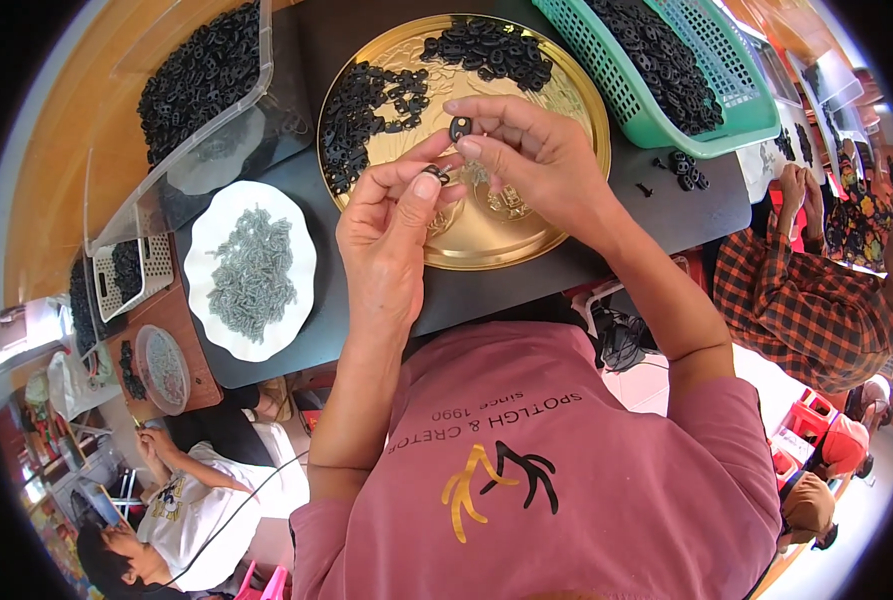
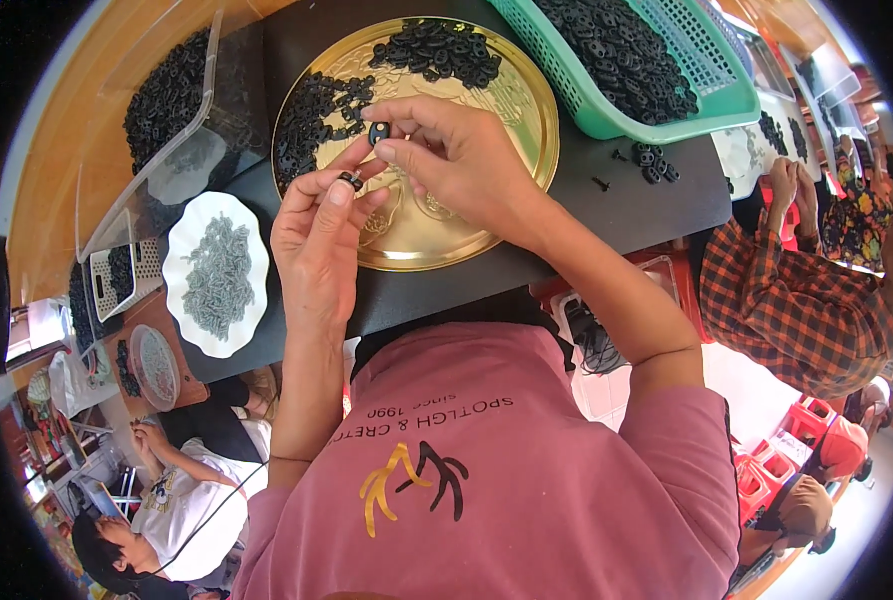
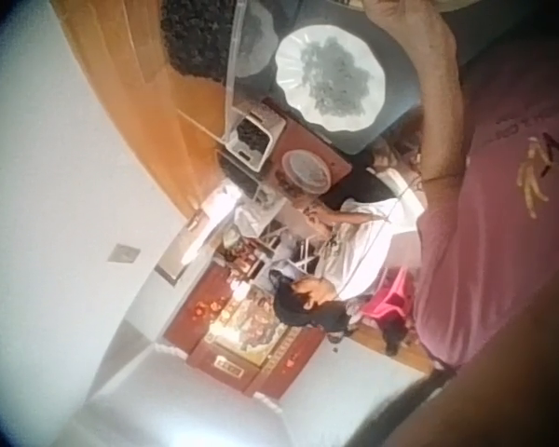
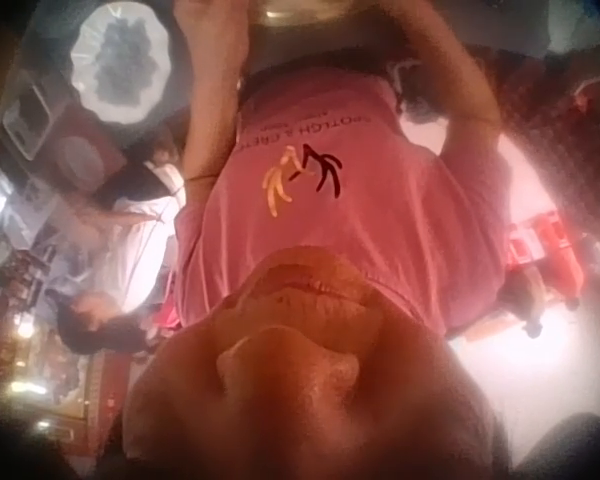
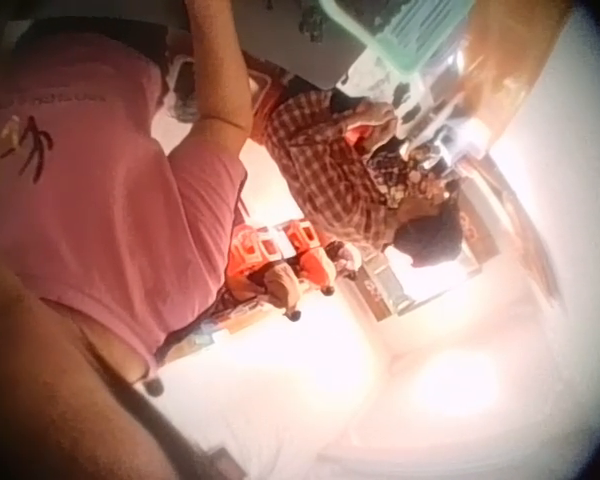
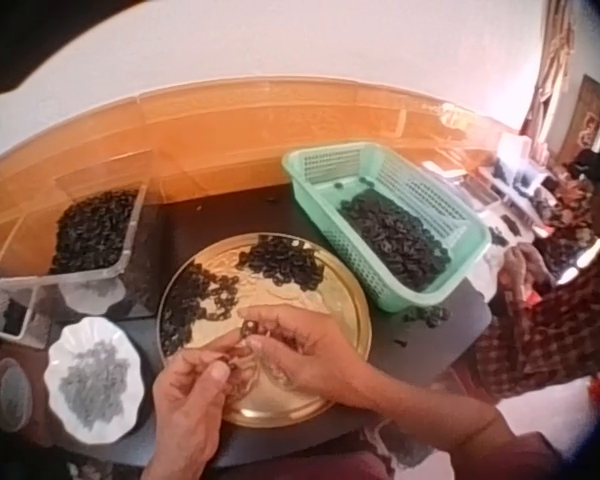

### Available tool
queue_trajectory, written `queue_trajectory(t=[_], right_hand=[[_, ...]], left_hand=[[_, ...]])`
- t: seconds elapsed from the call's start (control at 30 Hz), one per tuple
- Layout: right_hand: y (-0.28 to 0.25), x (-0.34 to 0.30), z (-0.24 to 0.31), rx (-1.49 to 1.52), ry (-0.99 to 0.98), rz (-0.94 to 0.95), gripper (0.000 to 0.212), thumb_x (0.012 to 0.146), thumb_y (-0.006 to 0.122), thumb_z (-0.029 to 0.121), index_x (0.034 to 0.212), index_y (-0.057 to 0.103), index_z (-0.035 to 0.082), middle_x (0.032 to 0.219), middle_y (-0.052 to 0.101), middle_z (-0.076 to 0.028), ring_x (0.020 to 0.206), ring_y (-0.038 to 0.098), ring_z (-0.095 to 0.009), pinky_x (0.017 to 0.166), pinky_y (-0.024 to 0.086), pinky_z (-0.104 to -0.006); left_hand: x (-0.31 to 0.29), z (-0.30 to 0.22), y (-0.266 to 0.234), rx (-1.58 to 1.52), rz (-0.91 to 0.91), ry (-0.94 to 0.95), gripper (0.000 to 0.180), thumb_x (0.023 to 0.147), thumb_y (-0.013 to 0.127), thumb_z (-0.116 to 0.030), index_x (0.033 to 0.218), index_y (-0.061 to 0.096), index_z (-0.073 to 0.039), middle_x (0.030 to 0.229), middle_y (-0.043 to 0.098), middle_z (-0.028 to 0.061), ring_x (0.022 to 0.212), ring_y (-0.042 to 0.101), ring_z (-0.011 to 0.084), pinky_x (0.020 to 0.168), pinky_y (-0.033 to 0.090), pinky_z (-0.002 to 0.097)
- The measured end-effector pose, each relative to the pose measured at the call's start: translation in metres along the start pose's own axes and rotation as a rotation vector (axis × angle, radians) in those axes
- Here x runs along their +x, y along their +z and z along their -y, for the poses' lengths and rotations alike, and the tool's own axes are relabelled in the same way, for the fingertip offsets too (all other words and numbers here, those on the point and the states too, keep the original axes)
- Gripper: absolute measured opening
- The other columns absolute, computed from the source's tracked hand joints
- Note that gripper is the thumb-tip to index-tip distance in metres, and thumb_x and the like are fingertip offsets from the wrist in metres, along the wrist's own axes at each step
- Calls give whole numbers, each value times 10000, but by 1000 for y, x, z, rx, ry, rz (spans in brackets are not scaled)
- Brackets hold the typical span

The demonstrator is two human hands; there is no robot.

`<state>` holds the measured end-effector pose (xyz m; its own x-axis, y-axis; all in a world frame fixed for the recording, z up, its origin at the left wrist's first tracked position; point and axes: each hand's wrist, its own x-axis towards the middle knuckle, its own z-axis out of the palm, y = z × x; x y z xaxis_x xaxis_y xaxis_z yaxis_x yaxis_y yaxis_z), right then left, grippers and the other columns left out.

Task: The person assembles small rubber rings by inserting tiny metal pins into them by hand, placing the completed components on a gold tray.

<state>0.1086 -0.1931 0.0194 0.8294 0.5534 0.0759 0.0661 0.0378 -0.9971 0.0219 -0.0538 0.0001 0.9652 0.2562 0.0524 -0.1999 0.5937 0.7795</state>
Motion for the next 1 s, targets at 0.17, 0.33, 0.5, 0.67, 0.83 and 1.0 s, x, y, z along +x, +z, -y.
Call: queue_trajectory(t=[0.17,0.33,0.5,0.67,0.83,1.0], right_hand=[[-1,-1,-3,-217,-147,-25,251,898,610,82,1132,616,-8,780,635,-60,679,565,-77,587,453,-225],[-3,2,-4,-471,-335,-65,212,902,608,119,1058,642,-20,761,620,-81,698,579,-102,596,453,-235],[-9,3,7,-29,112,-16,216,919,616,194,971,670,-8,689,593,-39,595,541,-76,536,453,-233],[-9,6,11,219,171,8,214,917,624,204,991,666,7,659,563,-5,580,517,-60,523,442,-214],[-6,4,9,247,153,-35,202,905,633,150,1050,654,11,680,562,7,597,507,-56,543,435,-202],[-5,0,8,180,-1,-25,276,887,644,93,1148,618,9,847,619,-15,627,527,-55,567,452,-199]], left_hand=[[-1,0,1,1,2,5,133,918,569,-33,1043,574,12,1232,563,211,1061,599,220,872,539,331],[0,-4,7,-19,32,-2,127,922,569,-43,1033,572,18,1210,575,207,1041,604,212,871,537,332],[2,-7,6,19,13,19,125,924,567,-46,1032,570,18,1199,583,202,1040,604,212,875,535,333],[2,-6,6,17,14,16,124,924,565,-42,1032,566,19,1200,581,207,1040,604,209,876,537,332],[2,-6,5,17,30,40,128,921,569,-44,1032,567,19,1203,577,220,1038,604,208,866,544,326],[4,-7,5,12,0,33,126,922,569,-45,1031,567,19,1202,580,219,1032,607,206,865,540,323]])
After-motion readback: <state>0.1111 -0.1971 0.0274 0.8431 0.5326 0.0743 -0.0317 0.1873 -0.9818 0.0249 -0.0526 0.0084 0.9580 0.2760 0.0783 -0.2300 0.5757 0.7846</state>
